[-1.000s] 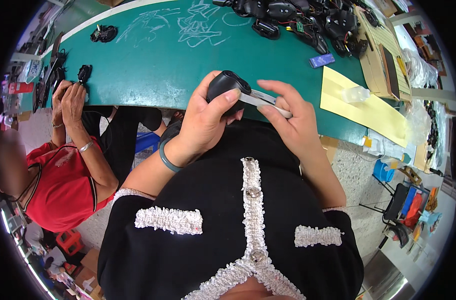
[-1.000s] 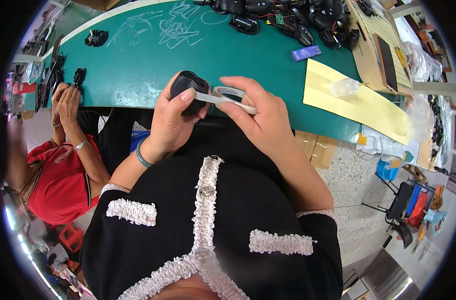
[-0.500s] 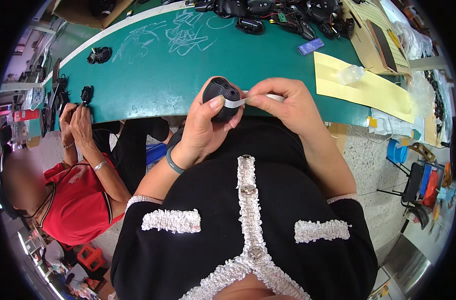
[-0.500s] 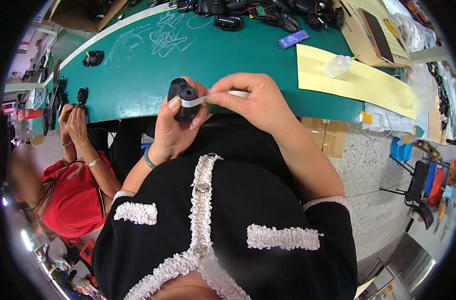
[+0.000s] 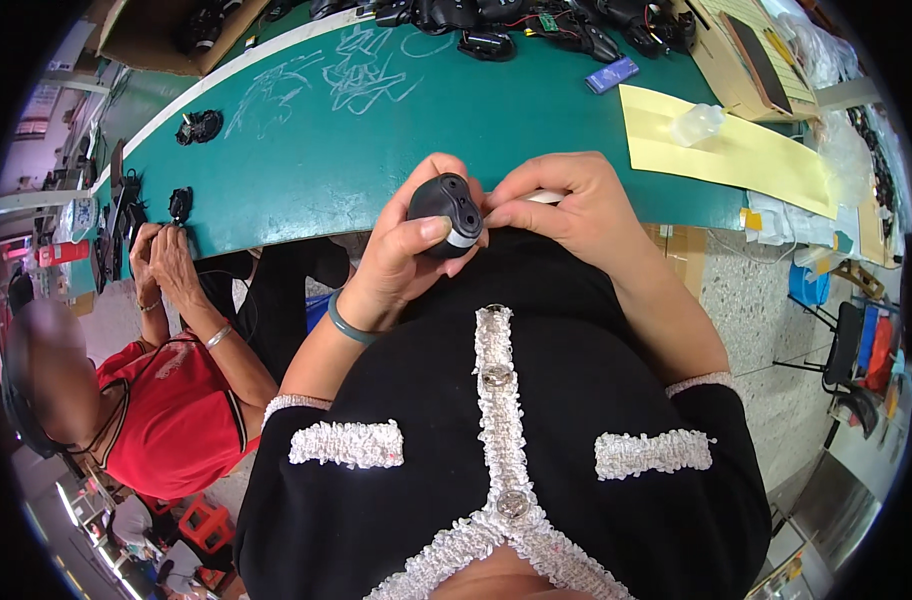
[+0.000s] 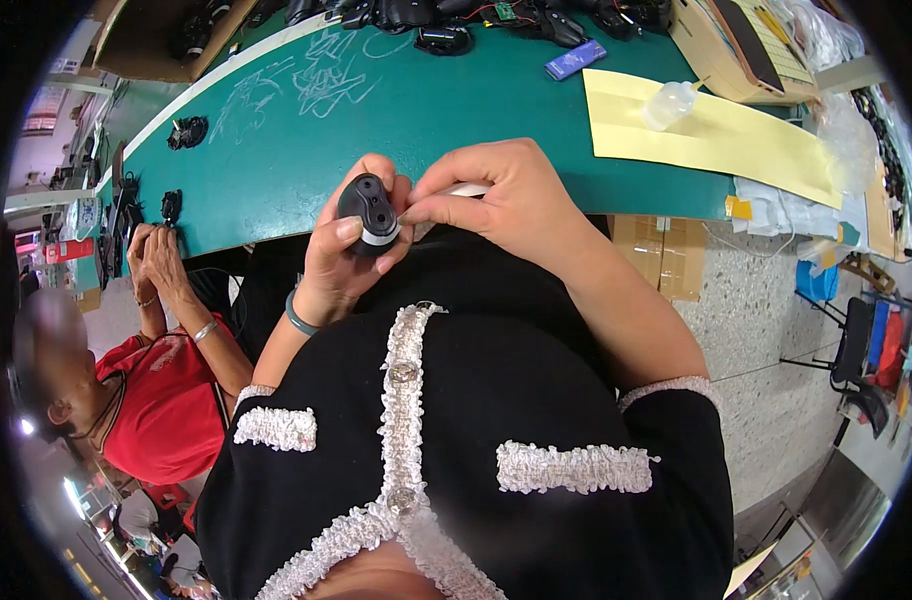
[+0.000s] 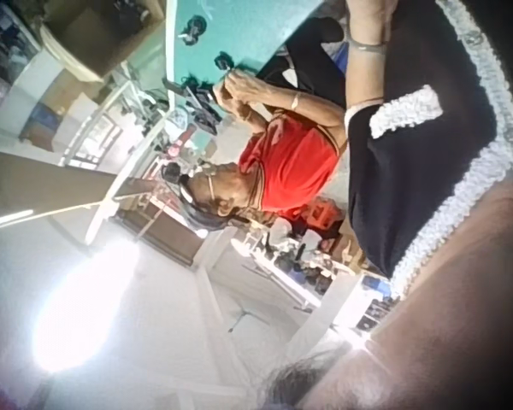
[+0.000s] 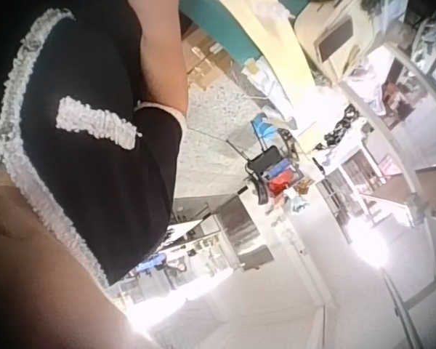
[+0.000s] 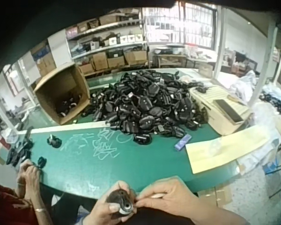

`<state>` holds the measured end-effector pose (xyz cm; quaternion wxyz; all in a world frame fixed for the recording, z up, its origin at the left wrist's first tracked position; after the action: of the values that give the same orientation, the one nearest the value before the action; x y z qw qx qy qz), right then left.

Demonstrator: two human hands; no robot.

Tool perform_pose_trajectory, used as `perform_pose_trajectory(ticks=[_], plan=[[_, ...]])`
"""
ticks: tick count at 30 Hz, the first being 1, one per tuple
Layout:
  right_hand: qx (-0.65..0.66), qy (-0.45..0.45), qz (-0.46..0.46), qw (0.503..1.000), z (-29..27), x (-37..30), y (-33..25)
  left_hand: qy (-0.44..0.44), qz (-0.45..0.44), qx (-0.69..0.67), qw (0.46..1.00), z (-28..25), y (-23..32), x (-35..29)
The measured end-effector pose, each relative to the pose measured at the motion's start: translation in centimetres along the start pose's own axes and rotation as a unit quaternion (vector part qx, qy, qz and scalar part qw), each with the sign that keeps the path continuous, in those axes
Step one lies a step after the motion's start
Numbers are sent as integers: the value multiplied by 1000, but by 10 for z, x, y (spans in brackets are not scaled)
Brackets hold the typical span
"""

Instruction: The person assembles small black electronic devices at a green workbench. They insert batteries into the device casing, apply a liquid from a squeeze bottle, and secure the casing with white tape. The person handles the devices one at a time, repeating the process for multiple units.

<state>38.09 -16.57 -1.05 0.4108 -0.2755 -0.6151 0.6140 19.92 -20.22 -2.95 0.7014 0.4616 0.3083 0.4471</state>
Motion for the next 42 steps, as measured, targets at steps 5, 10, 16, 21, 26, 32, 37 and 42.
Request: perform_pose_trajectory(ticks=[5, 10, 16, 21, 26, 32, 37, 42], plan=[[-20, -41, 56, 997, -1, -1, -15, -28, 0, 59, 998, 1, 7, -2], [-76, -184, -107, 974, 0, 7, -12, -123, -114, 14, 986, 2, 6, -7], [-105, -150, -86, 979, -6, 7, -3, -99, -134, 82, 983, -2, 11, 0], [-65, -51, 48, 995, -10, 4, -2, 51, -31, 278, 959, 1, 13, -5], [-45, -13, 74, 996, -3, 6, -4, 94, 151, 472, 864, 0, 7, -2], [-49, 49, 63, 996, 3, -2, -13, 186, 70, 346, 917, -3, 6, -5], [-82, 67, -39, 994, 9, -5, -1, 189, 9, 190, 963, -4, -5, 1], [-135, 50, 72, 987, 7, -5, -13, 199, -18, 64, 978, 2, -12, 4]])
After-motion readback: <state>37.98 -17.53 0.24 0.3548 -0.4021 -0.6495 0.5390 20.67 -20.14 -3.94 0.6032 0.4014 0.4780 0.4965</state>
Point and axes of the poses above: each hand's wrist, its own x-axis towards the middle knuckle, its own z-axis out of the palm, y = z × x, the point moved 2 cm from there along x, towards the middle knuckle, and after that the axes turned 14 degrees about x, right-handed, at the moved point
